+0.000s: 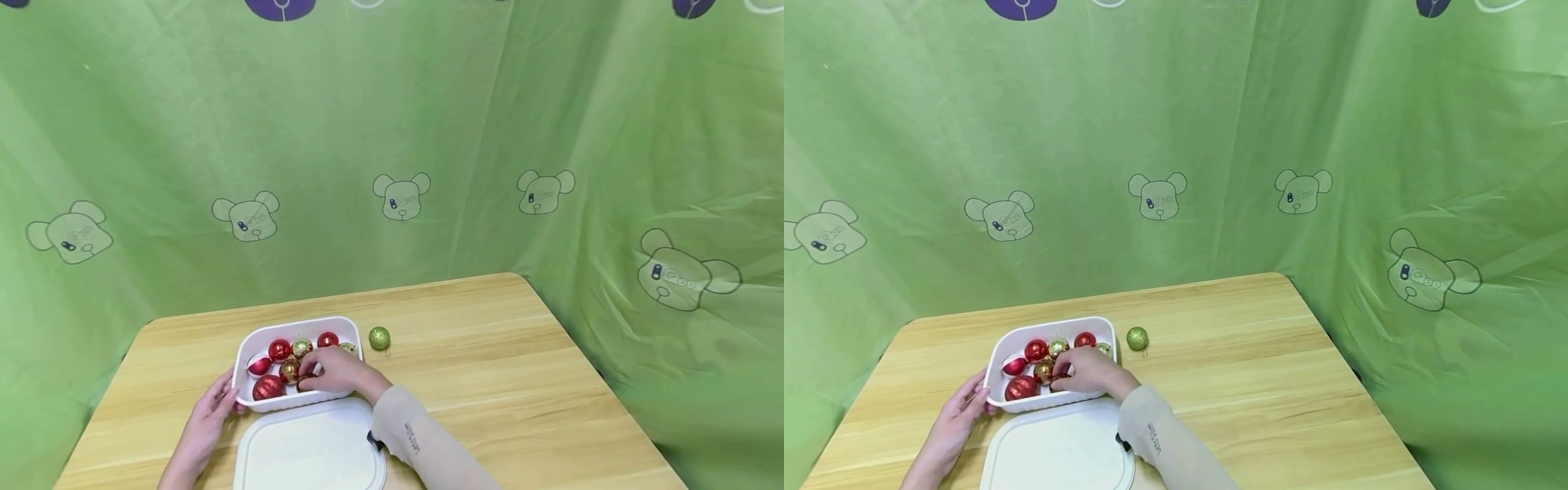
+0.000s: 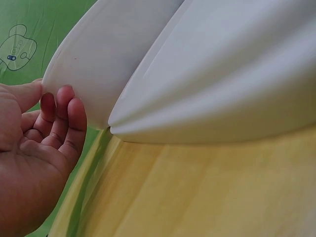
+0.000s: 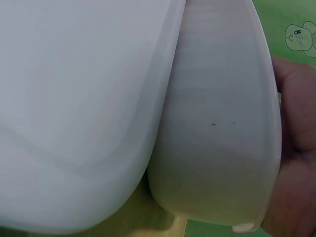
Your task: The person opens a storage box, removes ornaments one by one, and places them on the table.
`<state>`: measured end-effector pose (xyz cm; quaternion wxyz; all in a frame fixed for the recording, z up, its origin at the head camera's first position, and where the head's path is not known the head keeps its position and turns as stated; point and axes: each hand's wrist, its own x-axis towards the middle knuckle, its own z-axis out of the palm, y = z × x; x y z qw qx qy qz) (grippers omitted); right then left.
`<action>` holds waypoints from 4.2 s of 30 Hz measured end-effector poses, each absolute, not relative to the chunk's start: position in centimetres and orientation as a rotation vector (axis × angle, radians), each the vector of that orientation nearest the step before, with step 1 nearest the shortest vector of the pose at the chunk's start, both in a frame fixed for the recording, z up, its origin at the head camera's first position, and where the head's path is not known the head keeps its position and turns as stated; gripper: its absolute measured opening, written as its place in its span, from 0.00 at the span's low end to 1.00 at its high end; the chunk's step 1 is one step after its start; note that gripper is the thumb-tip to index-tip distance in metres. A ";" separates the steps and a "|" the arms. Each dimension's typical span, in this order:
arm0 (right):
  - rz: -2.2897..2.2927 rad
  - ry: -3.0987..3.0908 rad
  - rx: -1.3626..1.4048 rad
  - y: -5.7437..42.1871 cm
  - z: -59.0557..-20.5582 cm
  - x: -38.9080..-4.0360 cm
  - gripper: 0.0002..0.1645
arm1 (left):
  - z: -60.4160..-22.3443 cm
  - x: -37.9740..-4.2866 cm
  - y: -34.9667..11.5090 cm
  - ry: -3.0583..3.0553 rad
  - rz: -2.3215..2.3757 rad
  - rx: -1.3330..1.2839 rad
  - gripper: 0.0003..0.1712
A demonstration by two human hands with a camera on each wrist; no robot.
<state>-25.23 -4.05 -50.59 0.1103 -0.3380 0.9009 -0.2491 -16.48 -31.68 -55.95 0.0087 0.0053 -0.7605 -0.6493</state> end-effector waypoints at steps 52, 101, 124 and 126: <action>-1.341 2.648 -0.536 9.0 -47.1 -29.0 0.19 | -56.0 -16.2 -31.8 -2.369 -2.043 0.015 0.35; -1.454 2.584 -0.226 13.5 -52.6 -31.1 0.19 | -56.0 -16.4 -31.8 -2.331 -2.090 -0.006 0.34; -1.411 2.599 -0.261 13.4 -52.5 -30.9 0.21 | -55.9 -16.4 -31.7 -2.357 -2.063 0.015 0.35; -1.405 2.608 -0.257 13.4 -52.4 -30.9 0.22 | -55.9 -16.4 -31.7 -2.355 -2.065 0.013 0.34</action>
